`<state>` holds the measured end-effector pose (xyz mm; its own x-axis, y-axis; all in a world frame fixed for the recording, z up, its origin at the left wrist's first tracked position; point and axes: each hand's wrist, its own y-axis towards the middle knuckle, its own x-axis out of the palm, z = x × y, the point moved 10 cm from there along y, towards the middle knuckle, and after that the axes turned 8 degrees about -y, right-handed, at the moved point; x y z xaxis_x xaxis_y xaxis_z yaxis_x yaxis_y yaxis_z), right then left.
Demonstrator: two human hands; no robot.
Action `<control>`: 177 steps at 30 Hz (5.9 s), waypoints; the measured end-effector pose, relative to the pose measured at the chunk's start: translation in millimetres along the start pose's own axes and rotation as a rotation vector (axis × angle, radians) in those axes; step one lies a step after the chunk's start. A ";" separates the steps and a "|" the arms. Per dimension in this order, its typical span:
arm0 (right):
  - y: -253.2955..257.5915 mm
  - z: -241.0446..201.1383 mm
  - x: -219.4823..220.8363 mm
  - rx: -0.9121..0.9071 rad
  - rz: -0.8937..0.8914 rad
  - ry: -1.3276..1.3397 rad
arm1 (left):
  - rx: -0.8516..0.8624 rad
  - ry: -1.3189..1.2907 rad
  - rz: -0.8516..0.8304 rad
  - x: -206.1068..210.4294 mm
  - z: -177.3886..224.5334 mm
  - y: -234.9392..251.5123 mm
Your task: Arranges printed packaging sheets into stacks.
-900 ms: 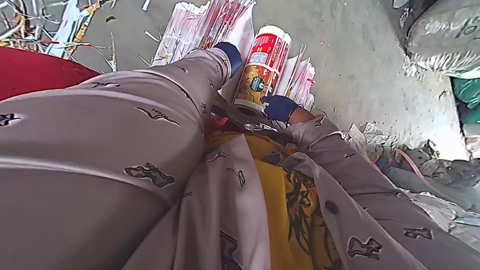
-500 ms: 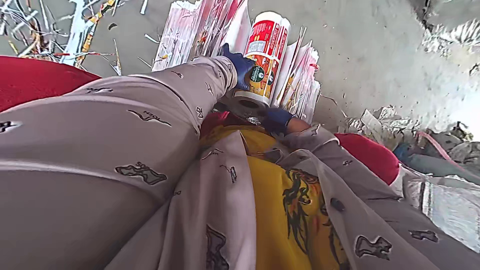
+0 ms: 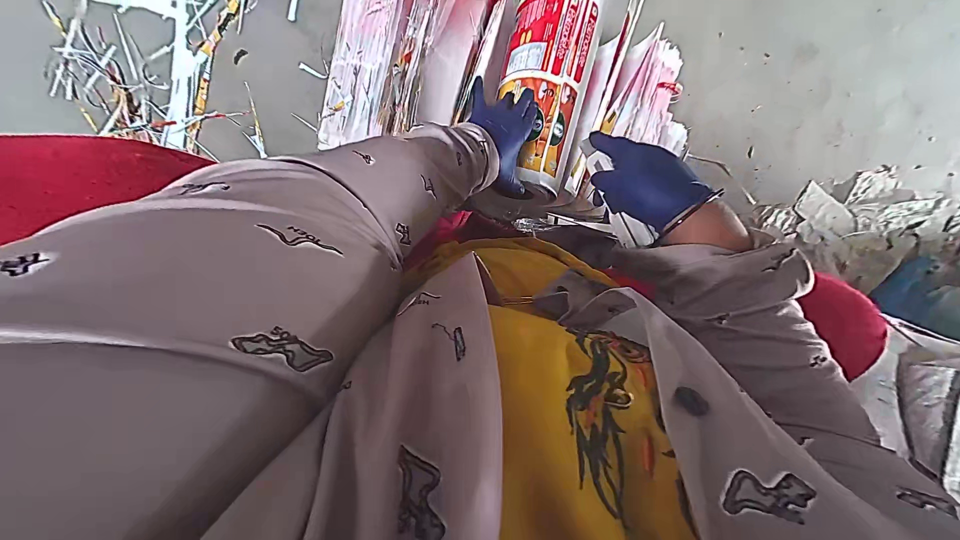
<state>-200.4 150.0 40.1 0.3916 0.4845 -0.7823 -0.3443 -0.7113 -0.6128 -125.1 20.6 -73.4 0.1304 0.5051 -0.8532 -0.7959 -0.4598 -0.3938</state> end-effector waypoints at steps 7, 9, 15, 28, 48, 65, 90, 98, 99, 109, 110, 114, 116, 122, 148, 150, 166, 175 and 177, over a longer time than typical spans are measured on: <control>19.9 -17.2 28.8 -0.104 -0.081 -0.143 | 0.047 -0.029 -0.049 -3.8 -9.8 3.5; 23.3 -23.8 30.6 -0.082 -0.043 -0.130 | 0.063 -0.043 -0.063 -4.2 -13.4 6.0; 51.7 -34.0 25.7 -0.049 0.225 -0.036 | 0.130 -0.154 -0.090 -12.4 -29.7 3.4; 69.7 -11.4 63.0 -0.357 0.108 -0.349 | 0.186 -0.278 -0.081 -13.1 -31.7 1.0; 38.7 -33.6 83.8 0.048 -0.013 -0.168 | 0.210 -0.200 -0.106 -8.6 -33.3 4.0; 35.4 -63.6 87.6 -0.222 -0.077 -0.604 | 0.227 -0.195 -0.110 -11.3 -29.3 -2.4; 37.2 -60.6 79.8 -0.124 -0.049 -0.475 | 0.189 -0.171 -0.145 -20.1 -23.3 -18.2; 35.2 -68.6 85.7 -0.210 -0.108 -0.673 | 0.152 -0.175 -0.141 -28.5 -20.4 -30.0; 35.1 -68.6 85.9 -0.234 -0.118 -0.680 | 0.152 -0.177 -0.146 -28.4 -19.5 -31.7; -15.7 -89.2 110.8 -0.294 -0.432 -0.659 | 0.120 -0.134 -0.161 -19.5 -16.0 -18.2; -23.3 -91.3 103.6 -0.151 -0.663 -0.687 | 0.103 -0.129 -0.161 -21.6 -15.7 -17.8; 10.3 -48.0 51.9 -0.175 -0.103 -0.282 | 0.160 -0.104 -0.103 -6.7 -13.1 -16.6; -1.0 -27.7 8.3 -0.102 -0.032 -0.190 | 0.163 -0.103 -0.021 -1.4 -11.2 -8.9; -57.7 44.3 -61.5 0.168 0.151 0.057 | 0.107 -0.100 0.062 3.2 10.9 -4.0; -62.9 82.6 -63.4 0.085 0.214 0.129 | 0.195 -0.104 -0.031 2.3 9.9 5.1; -63.8 83.8 -61.6 0.077 0.212 0.120 | 0.163 -0.101 -0.004 4.3 12.3 3.1; -78.6 96.9 -66.0 0.019 0.251 0.101 | -0.319 -0.419 0.112 -33.9 -34.9 -40.5; -80.7 92.6 -65.3 0.013 0.246 0.131 | -0.215 -0.466 0.169 -29.9 -34.5 -32.9; -81.5 89.9 -64.9 0.013 0.234 0.109 | -0.097 -0.307 0.079 -21.7 -16.3 -24.4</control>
<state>-274.5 222.3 130.8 0.3894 0.2487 -0.8869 -0.4471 -0.7908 -0.4181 -98.9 9.0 -50.9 -0.1254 0.6547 -0.7454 -0.7342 -0.5665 -0.3741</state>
